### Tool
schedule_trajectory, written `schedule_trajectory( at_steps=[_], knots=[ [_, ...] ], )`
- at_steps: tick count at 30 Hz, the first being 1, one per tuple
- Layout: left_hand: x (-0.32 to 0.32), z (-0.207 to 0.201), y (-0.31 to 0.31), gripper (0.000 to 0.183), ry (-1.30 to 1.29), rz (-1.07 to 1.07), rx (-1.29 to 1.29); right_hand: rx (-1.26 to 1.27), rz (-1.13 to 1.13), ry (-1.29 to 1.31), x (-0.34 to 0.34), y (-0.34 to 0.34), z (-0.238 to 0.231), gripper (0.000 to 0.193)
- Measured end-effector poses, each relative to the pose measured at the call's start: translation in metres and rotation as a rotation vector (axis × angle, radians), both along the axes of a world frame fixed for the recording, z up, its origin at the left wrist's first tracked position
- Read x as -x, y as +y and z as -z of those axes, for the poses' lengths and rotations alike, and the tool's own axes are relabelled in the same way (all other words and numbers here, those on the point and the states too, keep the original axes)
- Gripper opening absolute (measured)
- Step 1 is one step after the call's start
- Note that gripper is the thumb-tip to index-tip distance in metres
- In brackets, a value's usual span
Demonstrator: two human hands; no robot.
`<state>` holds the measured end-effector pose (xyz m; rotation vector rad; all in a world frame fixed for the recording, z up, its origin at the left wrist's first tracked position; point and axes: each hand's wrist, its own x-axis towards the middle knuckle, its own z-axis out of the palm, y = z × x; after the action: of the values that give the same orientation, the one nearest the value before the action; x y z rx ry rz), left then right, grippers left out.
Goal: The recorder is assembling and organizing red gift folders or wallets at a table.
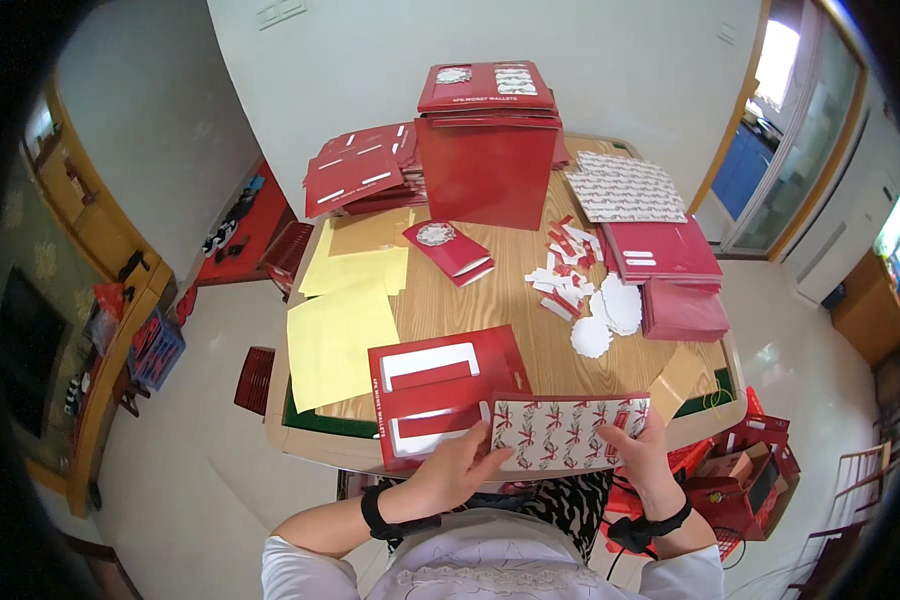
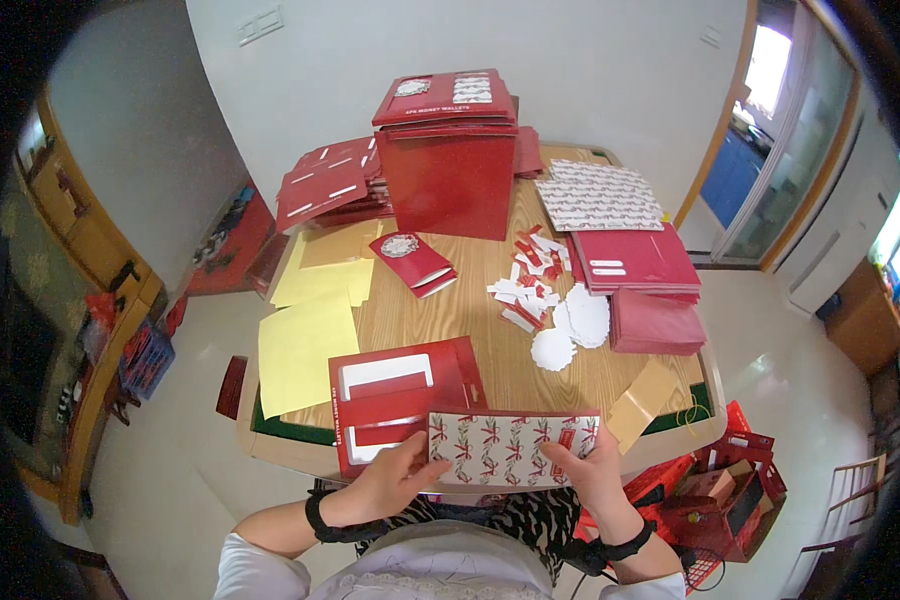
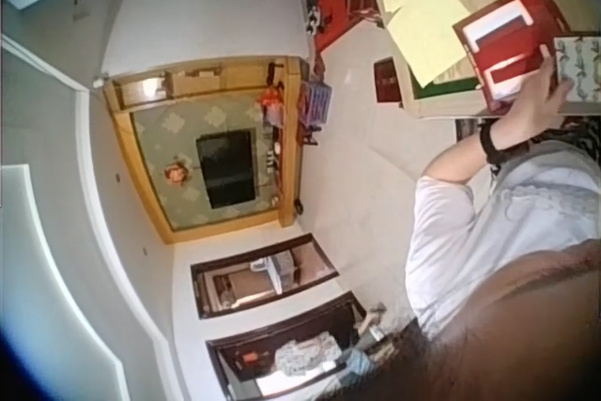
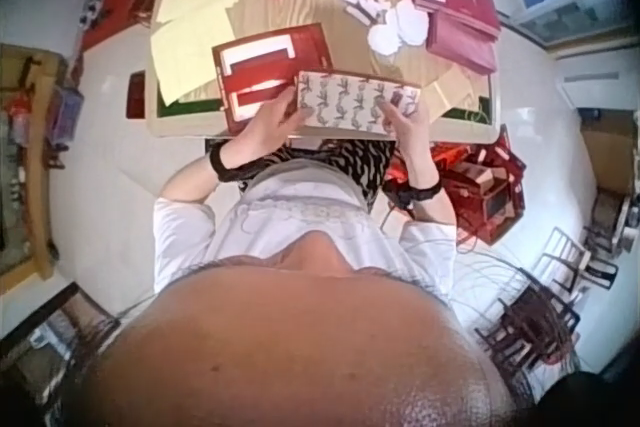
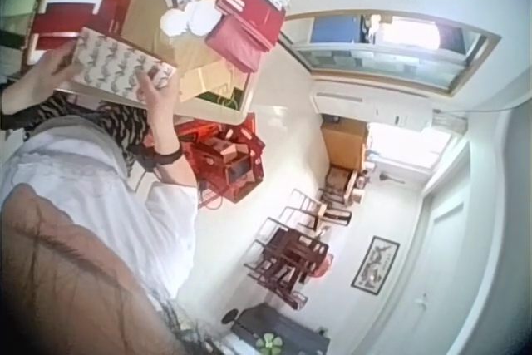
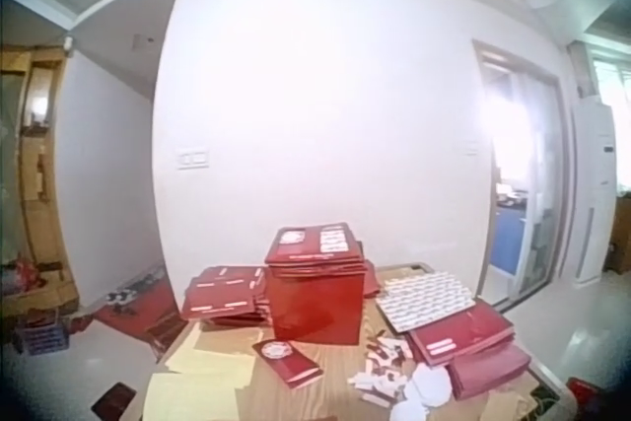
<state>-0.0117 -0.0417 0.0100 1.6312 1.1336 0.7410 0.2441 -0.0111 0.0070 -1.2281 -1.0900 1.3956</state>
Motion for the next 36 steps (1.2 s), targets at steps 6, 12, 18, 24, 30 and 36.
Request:
schedule_trajectory(
  at_steps=[6, 12, 18, 24, 30, 36],
  knots=[
    [-0.002, -0.014, 0.003, 0.032, -0.349, -0.018, 0.411, -0.015, -0.054, -0.116, -0.002, -0.001, -0.002, 0.038],
    [0.005, 0.001, 0.006, 0.028, -0.196, -0.011, 0.369, -0.051, -0.057, -0.007, -0.002, -0.002, -0.004, 0.042],
    [-0.014, 0.004, 0.012, 0.025, -0.725, -0.262, 0.438, 0.056, -0.118, 0.590, 0.006, 0.003, -0.005, 0.052],
    [-0.042, 0.033, 0.032, 0.039, -0.446, -0.043, 0.131, -0.192, 0.028, -0.089, 0.003, 0.030, -0.020, 0.041],
    [-0.059, 0.044, 0.070, 0.062, -0.178, -0.176, -0.235, -0.305, -0.140, -0.462, -0.018, 0.061, 0.006, 0.039],
    [-0.105, 0.060, 0.075, 0.067, -0.246, -0.114, -0.185, -0.217, -0.172, -0.253, -0.017, 0.067, 0.057, 0.045]
  ],
)
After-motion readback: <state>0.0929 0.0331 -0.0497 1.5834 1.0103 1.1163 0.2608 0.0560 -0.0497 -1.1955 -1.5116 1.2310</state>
